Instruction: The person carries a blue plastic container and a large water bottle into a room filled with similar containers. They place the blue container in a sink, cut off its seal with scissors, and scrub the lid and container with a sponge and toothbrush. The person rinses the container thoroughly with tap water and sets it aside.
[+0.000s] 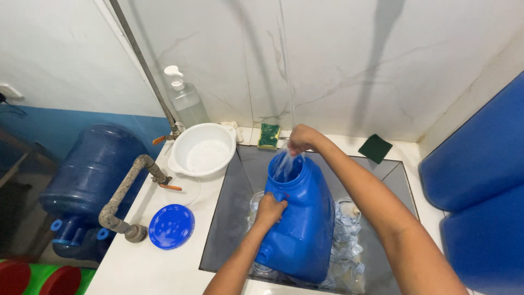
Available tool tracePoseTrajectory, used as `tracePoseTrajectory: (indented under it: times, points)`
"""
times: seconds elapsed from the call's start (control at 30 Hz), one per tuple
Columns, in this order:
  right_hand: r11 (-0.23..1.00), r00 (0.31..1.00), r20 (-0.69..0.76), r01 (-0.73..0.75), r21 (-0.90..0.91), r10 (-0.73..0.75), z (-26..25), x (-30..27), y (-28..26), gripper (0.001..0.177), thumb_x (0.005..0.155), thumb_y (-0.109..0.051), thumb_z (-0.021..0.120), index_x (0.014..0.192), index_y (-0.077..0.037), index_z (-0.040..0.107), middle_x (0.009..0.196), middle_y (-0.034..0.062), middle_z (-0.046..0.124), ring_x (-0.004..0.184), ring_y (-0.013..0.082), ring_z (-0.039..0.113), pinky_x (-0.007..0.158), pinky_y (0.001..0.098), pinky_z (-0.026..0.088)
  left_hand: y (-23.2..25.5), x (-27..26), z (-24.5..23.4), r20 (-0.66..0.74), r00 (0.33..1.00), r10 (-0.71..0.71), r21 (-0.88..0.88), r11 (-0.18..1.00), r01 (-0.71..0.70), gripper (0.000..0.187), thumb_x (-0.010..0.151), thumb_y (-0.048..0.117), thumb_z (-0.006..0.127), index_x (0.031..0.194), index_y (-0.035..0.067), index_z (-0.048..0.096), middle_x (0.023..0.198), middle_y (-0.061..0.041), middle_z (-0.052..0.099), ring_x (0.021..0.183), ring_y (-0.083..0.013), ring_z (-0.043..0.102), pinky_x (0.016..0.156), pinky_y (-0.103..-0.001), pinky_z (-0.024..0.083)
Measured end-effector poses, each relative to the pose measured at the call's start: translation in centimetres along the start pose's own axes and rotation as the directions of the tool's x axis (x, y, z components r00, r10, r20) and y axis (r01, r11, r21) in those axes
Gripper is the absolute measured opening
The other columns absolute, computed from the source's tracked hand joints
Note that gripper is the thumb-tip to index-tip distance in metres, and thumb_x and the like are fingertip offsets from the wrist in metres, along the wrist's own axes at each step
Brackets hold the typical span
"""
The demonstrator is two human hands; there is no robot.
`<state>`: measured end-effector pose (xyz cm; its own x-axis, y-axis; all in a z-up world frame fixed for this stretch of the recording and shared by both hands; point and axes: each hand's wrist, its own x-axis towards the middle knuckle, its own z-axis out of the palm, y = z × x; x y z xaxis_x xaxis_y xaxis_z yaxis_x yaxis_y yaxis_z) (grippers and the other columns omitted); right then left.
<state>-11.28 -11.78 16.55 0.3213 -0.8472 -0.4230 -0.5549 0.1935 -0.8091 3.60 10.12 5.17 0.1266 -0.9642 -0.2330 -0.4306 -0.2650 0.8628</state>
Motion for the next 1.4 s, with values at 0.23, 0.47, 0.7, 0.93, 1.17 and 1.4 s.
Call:
tracePoseTrajectory:
  times: [0.23,0.47,0.7,0.93,1.17,1.4]
  points:
    - [0.99,0.997,-0.026,-0.069,0.124,0.073,0.9,1.8,2.0,0.015,0.088,0.004,0.059,0.09,0.009,0.074,0.079,0.0207,0.075,0.065,0.0261,0.073,0.056,0.034,0.059,0.3,0.7,2.3,0.005,1.0,-0.007,-0.222,0.975,0.008,0.033,0.086,0.024,0.074,0.076,-0.004,0.061,0.057,-0.016,0.065,0.044,-0.025,0.065,0.041,-0.041,0.052]
    - [0.819,0.963,0.262,0.094,-0.566,0.07,10.8,7.9,11.9,0.043,0.095,-0.033,0.06,0.092,0.008,0.071,0.083,0.0169,0.069,0.075,0.0245,0.066,0.067,0.0405,0.053,0.3,1.4,4.1,-0.048,0.998,0.032,0.034,0.999,-0.03,0.046,0.088,0.03,0.075,0.101,-0.012,0.062,0.08,-0.03,0.071,0.072,-0.0396,0.072,0.064,-0.048,0.057]
    - [0.974,0.962,-0.214,-0.133,0.184,0.171,14.7,12.1,13.4,0.024,0.084,-0.019,0.064,0.08,0.004,0.064,0.069,0.0099,0.053,0.063,0.0211,0.046,0.055,0.0472,0.035,0.0,-0.7,3.3,-0.071,0.994,0.088,0.144,0.987,-0.077,0.05,0.085,0.028,0.076,0.114,-0.01,0.057,0.102,-0.037,0.067,0.102,-0.0505,0.066,0.088,-0.054,0.054]
    - [0.865,0.825,-0.53,0.108,0.491,0.197,15.1,12.1,12.0,0.042,0.09,-0.036,0.06,0.101,0.005,0.063,0.093,0.0144,0.058,0.082,0.025,0.049,0.071,0.0468,0.039,-0.4,-1.0,4.1,-0.062,0.994,0.09,0.194,0.978,-0.077,0.05,0.086,0.029,0.075,0.116,-0.008,0.057,0.101,-0.036,0.068,0.1,-0.0508,0.067,0.085,-0.056,0.054]
    - [0.764,0.916,0.345,0.071,-0.641,0.204,11.4,6.8,10.9,0.082,0.096,-0.07,0.047,0.131,0.001,0.067,0.128,0.0198,0.067,0.117,0.0312,0.06,0.103,0.0447,0.047,-1.7,2.4,1.0,-0.026,0.978,0.207,0.176,0.964,-0.2,0.049,0.085,0.035,0.073,0.11,-0.007,0.064,0.099,-0.033,0.07,0.098,-0.0473,0.069,0.086,-0.052,0.055]
    - [0.135,0.897,0.302,0.273,-0.953,0.322,8.0,-4.1,5.6,0.094,0.089,-0.082,0.035,0.142,-0.009,0.06,0.142,0.0188,0.059,0.134,0.0344,0.053,0.112,0.0427,0.042,-3.7,3.9,-2.6,0.183,0.935,0.303,0.21,0.917,-0.339,0.048,0.083,0.041,0.073,0.108,0.001,0.068,0.097,-0.026,0.073,0.093,-0.0406,0.073,0.083,-0.048,0.057]
